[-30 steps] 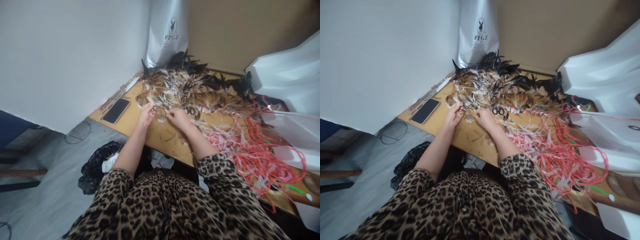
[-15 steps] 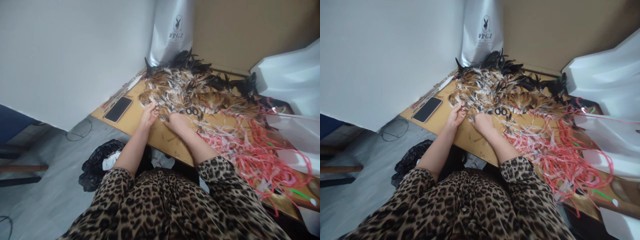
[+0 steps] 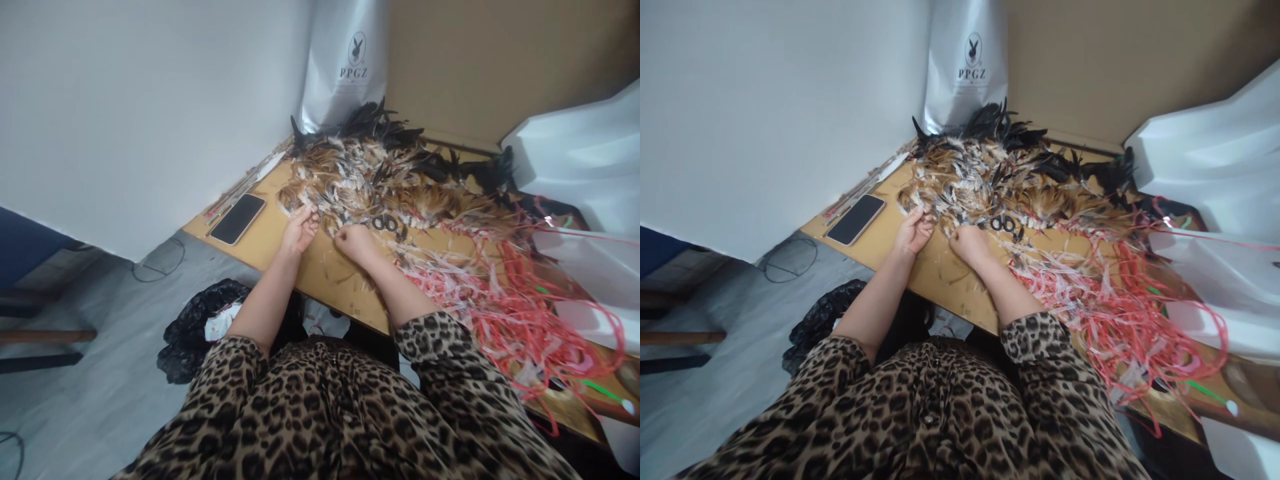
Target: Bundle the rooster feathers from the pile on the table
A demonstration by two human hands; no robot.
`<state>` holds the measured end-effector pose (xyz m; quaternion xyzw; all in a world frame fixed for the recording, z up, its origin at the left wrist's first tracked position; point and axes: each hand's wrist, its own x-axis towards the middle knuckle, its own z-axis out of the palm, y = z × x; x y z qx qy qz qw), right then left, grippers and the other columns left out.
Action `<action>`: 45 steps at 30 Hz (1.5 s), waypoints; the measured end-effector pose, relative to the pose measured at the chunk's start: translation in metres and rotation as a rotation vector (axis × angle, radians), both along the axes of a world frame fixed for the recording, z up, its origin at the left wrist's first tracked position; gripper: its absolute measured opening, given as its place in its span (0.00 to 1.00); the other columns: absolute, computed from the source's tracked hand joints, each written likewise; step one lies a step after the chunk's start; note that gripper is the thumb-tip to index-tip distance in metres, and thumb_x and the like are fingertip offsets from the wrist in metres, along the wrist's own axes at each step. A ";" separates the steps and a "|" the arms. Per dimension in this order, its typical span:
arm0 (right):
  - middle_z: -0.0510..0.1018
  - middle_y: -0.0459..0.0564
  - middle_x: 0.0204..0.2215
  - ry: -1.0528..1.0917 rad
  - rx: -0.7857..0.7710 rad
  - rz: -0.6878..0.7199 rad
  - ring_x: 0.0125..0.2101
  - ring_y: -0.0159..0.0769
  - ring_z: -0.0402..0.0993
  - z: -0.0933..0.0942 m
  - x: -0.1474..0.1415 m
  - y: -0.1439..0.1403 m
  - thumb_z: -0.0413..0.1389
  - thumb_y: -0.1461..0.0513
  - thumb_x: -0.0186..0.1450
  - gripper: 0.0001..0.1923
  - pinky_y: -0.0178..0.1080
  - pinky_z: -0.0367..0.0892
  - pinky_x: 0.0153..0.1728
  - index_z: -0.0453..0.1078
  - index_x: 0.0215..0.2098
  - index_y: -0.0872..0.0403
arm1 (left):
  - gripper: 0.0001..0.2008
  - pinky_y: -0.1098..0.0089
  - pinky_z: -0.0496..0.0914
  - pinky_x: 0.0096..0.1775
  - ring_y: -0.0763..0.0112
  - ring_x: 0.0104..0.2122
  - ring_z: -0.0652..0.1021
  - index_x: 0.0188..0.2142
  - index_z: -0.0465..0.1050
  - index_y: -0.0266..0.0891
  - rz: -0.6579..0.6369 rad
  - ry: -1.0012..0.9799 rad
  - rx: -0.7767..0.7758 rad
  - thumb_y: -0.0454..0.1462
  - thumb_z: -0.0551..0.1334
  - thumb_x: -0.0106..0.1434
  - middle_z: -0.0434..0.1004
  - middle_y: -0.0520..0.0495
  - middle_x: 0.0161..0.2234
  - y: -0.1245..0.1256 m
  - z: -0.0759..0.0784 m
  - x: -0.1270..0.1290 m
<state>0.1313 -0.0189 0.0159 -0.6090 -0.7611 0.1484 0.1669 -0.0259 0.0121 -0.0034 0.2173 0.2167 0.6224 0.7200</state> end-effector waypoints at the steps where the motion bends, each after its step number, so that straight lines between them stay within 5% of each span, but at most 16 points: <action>1: 0.77 0.48 0.24 0.165 -0.041 -0.028 0.26 0.32 0.71 -0.002 0.004 0.004 0.52 0.61 0.54 0.10 0.32 0.61 0.28 0.74 0.26 0.56 | 0.04 0.83 0.58 0.20 0.86 0.23 0.70 0.29 0.68 0.35 -0.001 0.017 -0.009 0.31 0.63 0.53 0.71 0.52 0.27 -0.001 0.001 0.001; 7: 0.66 0.40 0.14 1.149 -0.376 -0.218 0.12 0.20 0.49 -0.001 0.013 0.018 0.59 0.57 0.45 0.11 0.29 0.42 0.13 0.69 0.23 0.57 | 0.06 0.83 0.59 0.20 0.85 0.21 0.70 0.28 0.69 0.34 -0.026 0.177 -0.056 0.31 0.65 0.51 0.73 0.51 0.27 -0.003 0.002 0.006; 12: 0.67 0.40 0.16 1.414 -0.347 -0.190 0.13 0.18 0.51 0.003 0.007 0.016 0.63 0.57 0.43 0.15 0.27 0.43 0.14 0.67 0.24 0.57 | 0.05 0.82 0.61 0.22 0.84 0.22 0.72 0.29 0.71 0.33 -0.104 0.262 -0.054 0.31 0.65 0.50 0.76 0.49 0.27 -0.005 -0.002 0.013; 18: 0.68 0.40 0.16 1.409 -0.240 -0.172 0.14 0.20 0.54 -0.002 -0.004 0.012 0.62 0.56 0.46 0.14 0.28 0.48 0.15 0.69 0.26 0.57 | 0.04 0.83 0.64 0.23 0.84 0.22 0.73 0.29 0.73 0.31 -0.188 0.290 -0.039 0.30 0.65 0.51 0.76 0.48 0.26 -0.010 -0.002 0.022; 32: 0.74 0.44 0.21 1.036 -0.041 -0.188 0.21 0.26 0.64 -0.003 -0.005 0.007 0.58 0.57 0.49 0.11 0.31 0.61 0.27 0.72 0.26 0.57 | 0.05 0.81 0.68 0.29 0.81 0.24 0.76 0.30 0.71 0.32 -0.108 0.335 -0.064 0.31 0.66 0.52 0.76 0.49 0.25 -0.011 -0.005 0.025; 41: 0.73 0.43 0.20 0.977 -0.027 -0.175 0.21 0.25 0.64 -0.006 0.000 0.011 0.59 0.58 0.48 0.10 0.31 0.59 0.26 0.71 0.25 0.57 | 0.08 0.79 0.68 0.28 0.80 0.23 0.76 0.30 0.71 0.32 -0.088 0.424 -0.034 0.33 0.67 0.50 0.76 0.48 0.24 -0.013 -0.003 0.027; 45: 0.71 0.41 0.17 1.072 -0.147 -0.136 0.17 0.24 0.60 -0.004 0.004 0.012 0.61 0.57 0.47 0.12 0.30 0.56 0.21 0.69 0.25 0.57 | 0.08 0.79 0.67 0.28 0.81 0.22 0.74 0.30 0.71 0.32 -0.083 0.468 -0.029 0.34 0.67 0.50 0.75 0.50 0.23 -0.014 -0.001 0.028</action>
